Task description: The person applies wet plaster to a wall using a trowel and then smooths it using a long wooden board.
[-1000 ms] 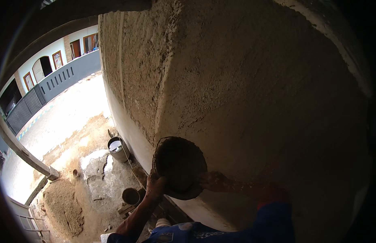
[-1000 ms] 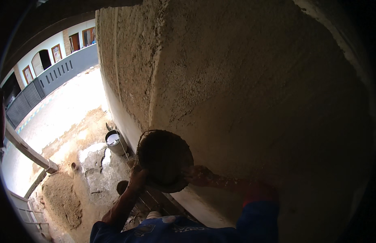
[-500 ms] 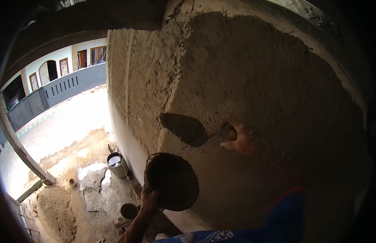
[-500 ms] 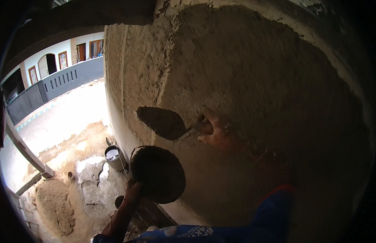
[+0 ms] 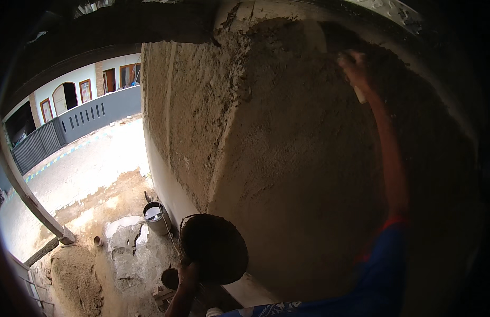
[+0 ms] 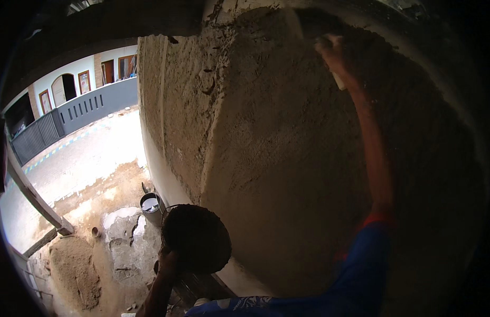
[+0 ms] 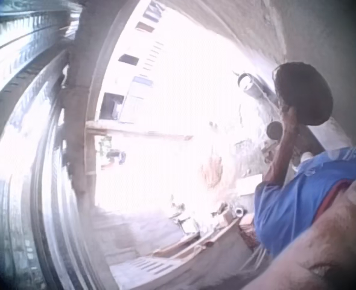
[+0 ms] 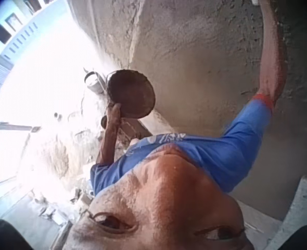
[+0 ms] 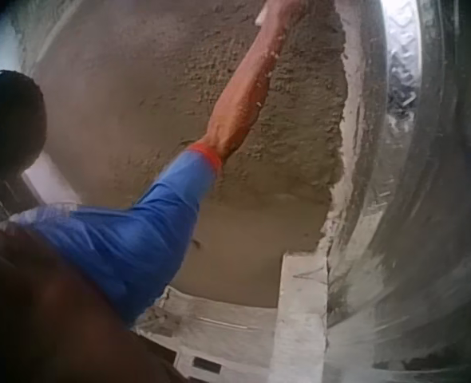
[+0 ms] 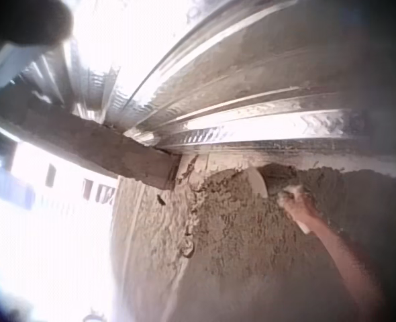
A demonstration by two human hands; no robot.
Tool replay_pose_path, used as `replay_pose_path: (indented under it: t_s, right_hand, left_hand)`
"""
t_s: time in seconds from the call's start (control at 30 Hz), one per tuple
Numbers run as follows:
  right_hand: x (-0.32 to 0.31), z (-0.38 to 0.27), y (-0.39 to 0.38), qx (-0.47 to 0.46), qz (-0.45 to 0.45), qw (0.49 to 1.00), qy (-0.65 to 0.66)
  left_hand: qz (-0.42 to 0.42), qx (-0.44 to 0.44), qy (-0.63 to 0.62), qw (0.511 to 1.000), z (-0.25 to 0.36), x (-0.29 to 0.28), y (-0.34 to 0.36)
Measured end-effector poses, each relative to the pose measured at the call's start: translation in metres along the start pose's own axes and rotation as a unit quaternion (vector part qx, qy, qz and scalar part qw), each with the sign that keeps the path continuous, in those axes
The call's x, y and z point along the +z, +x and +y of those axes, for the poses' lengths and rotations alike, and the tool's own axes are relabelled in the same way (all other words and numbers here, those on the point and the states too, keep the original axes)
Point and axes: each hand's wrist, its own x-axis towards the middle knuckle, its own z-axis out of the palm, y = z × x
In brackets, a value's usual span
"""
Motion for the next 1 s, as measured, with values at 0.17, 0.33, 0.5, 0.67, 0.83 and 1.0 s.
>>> replay_pose_path:
  t_s: [0.17,0.33,0.5,0.67,0.83,1.0]
  right_hand:
    - [-0.065,0.013,-0.058,0.025,0.098,0.988,-0.116]
    - [0.045,-0.001,-0.181,0.238,-0.215,0.939,-0.127]
    - [0.126,0.074,-0.337,0.130,-0.608,0.783,-0.011]
    - [0.192,0.079,-0.431,0.046,-0.622,0.760,-0.185]
    - [0.217,0.098,-0.491,-0.087,-0.519,0.851,-0.008]
    - [0.201,0.146,-0.546,0.229,-0.531,0.815,0.031]
  left_hand:
    - [-0.038,0.000,-0.062,0.997,0.012,0.019,-0.005]
    - [0.087,0.029,-0.021,0.996,-0.019,0.013,-0.005]
    - [0.054,0.020,-0.131,0.990,-0.061,0.046,-0.018]
    - [0.048,-0.036,-0.143,0.988,-0.105,0.075,-0.020]
    - [0.068,-0.029,-0.240,0.968,-0.167,0.094,-0.020]
    - [0.136,-0.059,-0.229,0.962,-0.262,0.080,-0.019]
